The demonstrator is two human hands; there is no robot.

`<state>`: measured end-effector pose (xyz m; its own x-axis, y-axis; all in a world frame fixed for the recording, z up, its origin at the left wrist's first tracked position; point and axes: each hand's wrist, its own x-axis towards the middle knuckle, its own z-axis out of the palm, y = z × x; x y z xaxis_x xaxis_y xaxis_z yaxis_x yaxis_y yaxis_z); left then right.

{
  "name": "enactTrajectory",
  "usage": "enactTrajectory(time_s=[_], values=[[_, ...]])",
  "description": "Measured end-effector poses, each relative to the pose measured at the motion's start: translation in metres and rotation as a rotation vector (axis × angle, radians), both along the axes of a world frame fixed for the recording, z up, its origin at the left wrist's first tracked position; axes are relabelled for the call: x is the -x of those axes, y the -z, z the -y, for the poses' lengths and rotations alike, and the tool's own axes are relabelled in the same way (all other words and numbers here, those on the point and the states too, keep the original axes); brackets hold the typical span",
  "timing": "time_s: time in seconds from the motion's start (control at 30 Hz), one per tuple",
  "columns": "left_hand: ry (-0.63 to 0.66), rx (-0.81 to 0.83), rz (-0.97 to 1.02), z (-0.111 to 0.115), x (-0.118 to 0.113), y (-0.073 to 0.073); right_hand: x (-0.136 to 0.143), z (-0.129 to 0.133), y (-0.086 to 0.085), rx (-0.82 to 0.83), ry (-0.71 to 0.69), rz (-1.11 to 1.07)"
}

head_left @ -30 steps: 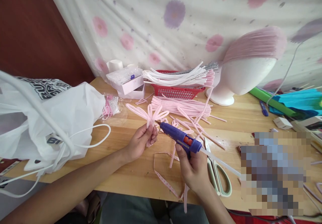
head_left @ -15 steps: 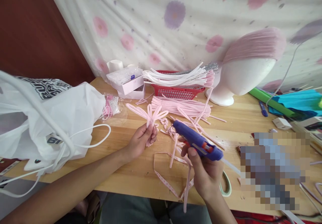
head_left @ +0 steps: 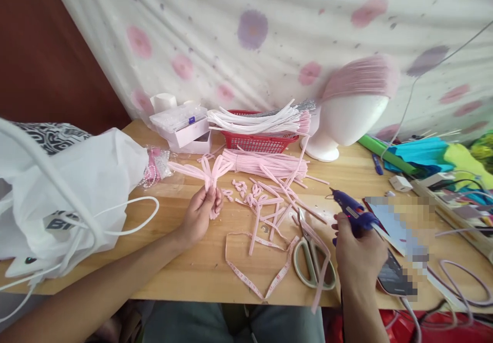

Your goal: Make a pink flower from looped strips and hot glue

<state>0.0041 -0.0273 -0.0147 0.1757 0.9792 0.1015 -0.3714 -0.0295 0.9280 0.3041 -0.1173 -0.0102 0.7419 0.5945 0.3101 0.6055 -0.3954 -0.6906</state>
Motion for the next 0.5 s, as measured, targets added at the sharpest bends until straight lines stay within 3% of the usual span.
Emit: enactTrajectory(time_s=[0.1,0.23,0.37,0.5], values=[[-0.006,-0.007,0.006,0.001,-0.001,-0.001,-0.008,-0.006,0.007,0.143,0.071,0.082],[-0.010,-0.007,0.010,0.002,0.000,0.000,-0.004,-0.011,0.008,0.140,-0.002,0.133],[-0.008,-0.020,-0.003,0.001,0.000,0.001,0.001,-0.008,-0.004,0.272,-0.050,0.081],[-0.005,-0.011,-0.014,0.001,0.000,0.001,0.007,0.011,-0.018,0.353,-0.071,-0.007]])
